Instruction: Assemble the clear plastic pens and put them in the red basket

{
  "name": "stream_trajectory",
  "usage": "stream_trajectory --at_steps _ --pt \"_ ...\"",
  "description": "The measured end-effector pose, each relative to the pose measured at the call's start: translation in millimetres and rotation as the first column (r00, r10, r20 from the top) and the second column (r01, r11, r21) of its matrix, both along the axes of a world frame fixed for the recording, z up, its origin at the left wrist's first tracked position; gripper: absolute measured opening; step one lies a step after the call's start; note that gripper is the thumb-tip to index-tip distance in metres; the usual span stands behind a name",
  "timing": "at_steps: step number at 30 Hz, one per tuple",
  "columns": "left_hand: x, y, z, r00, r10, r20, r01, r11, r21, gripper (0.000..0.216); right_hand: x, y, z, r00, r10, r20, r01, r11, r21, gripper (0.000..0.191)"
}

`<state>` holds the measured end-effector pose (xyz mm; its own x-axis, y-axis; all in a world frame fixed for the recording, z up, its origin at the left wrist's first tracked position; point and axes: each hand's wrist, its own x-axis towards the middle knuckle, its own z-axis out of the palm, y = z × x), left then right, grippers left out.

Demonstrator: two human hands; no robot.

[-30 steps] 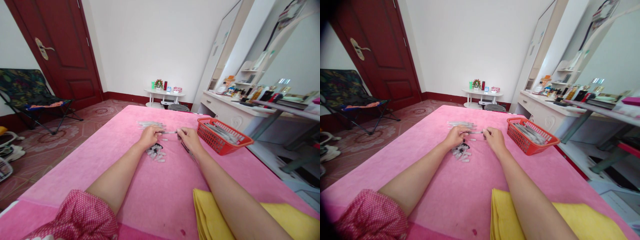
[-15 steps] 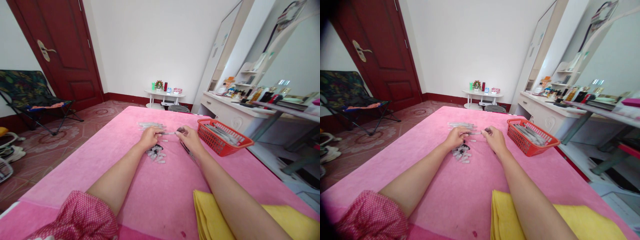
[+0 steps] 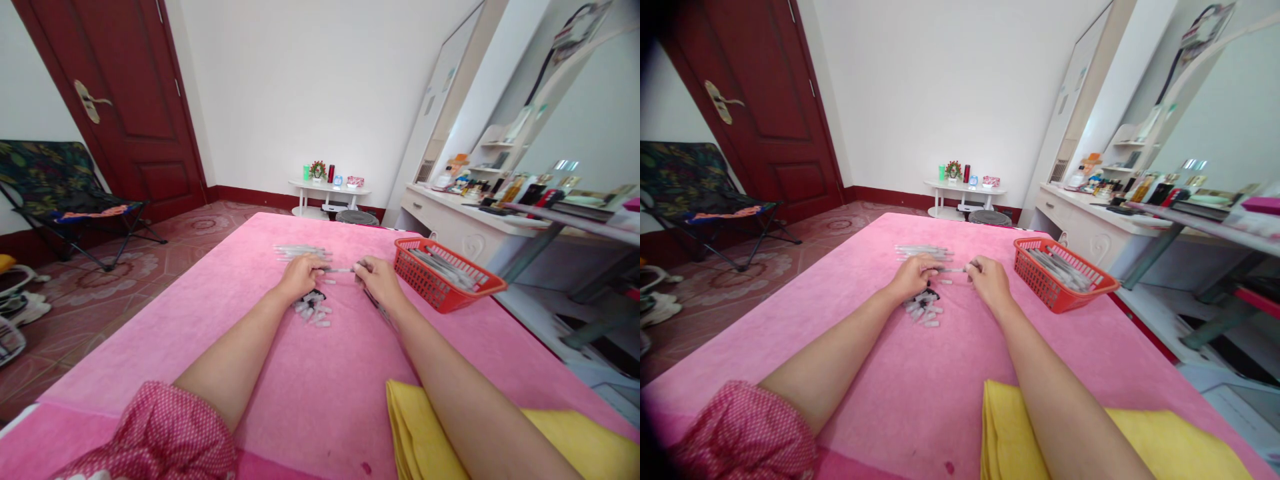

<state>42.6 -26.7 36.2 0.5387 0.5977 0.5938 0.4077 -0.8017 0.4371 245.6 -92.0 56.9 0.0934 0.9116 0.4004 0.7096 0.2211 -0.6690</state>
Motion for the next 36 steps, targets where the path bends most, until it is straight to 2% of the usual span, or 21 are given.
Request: stream_trajectory --at_steps 3,6,8,10,13,16,20,22,24,26,28,30,33,36 --pt "1 1 0.3 0.995 0.027 0.1 -0.022 0.999 -0.044 0.029 5 0 1.2 0.996 -0.083 -0.018 0.081 0.995 -0.059 0.036" --pt "2 7 1.3 0.919 0.121 0.376 -0.042 0.976 -0.212 0.026 12 -3 4.7 0.964 -0.183 0.191 0.209 0.97 -0.126 0.027" --pt "2 10 3.0 0.792 0.22 0.57 0.015 0.926 -0.377 0.022 15 -6 7.0 0.896 -0.19 0.4 0.285 0.939 -0.191 0.019" --pt "1 12 5.8 0.629 0.314 0.711 0.144 0.852 -0.504 0.023 13 -9 8.7 0.826 -0.159 0.541 0.341 0.904 -0.256 0.015" --pt "-2 11 10.3 0.406 0.419 0.812 0.355 0.747 -0.563 0.027 6 -13 11.1 0.764 -0.123 0.634 0.384 0.875 -0.294 0.011" --pt "-5 10 12.1 0.287 0.493 0.821 0.479 0.669 -0.569 0.025 0 -15 13.8 0.731 -0.107 0.674 0.399 0.868 -0.296 0.005" --pt "-9 14 8.9 0.222 0.544 0.809 0.535 0.626 -0.568 0.021 -3 -16 13.6 0.732 -0.117 0.671 0.397 0.873 -0.282 0.012" --pt "-11 16 6.6 0.183 0.577 0.796 0.549 0.612 -0.57 0.016 -6 -16 10.1 0.751 -0.114 0.65 0.339 0.912 -0.231 0.016" --pt "-12 18 4.8 0.148 0.619 0.772 0.565 0.588 -0.579 0.011 -14 -16 4.3 0.779 -0.053 0.625 0.188 0.97 -0.153 0.025" --pt "-12 18 3.9 0.127 0.652 0.747 0.578 0.564 -0.59 0.01 -24 -16 -2.6 0.792 0.066 0.607 -0.022 0.996 -0.081 0.039" --pt "-11 18 3.4 0.117 0.668 0.735 0.589 0.549 -0.593 0.011 -34 -15 -9.3 0.776 0.184 0.603 -0.187 0.981 -0.058 0.047" --pt "-10 19 2.8 0.116 0.671 0.732 0.602 0.538 -0.589 0.012 -40 -13 -14.1 0.756 0.256 0.602 -0.267 0.961 -0.074 0.046" --pt "-9 20 1.3 0.116 0.669 0.734 0.623 0.526 -0.578 0.013 -40 -11 -16.9 0.768 0.246 0.592 -0.237 0.967 -0.094 0.033" --pt "-8 21 -0.3 0.124 0.65 0.75 0.649 0.518 -0.557 0.013 -35 -10 -15.9 0.825 0.128 0.551 -0.09 0.991 -0.097 0.031"
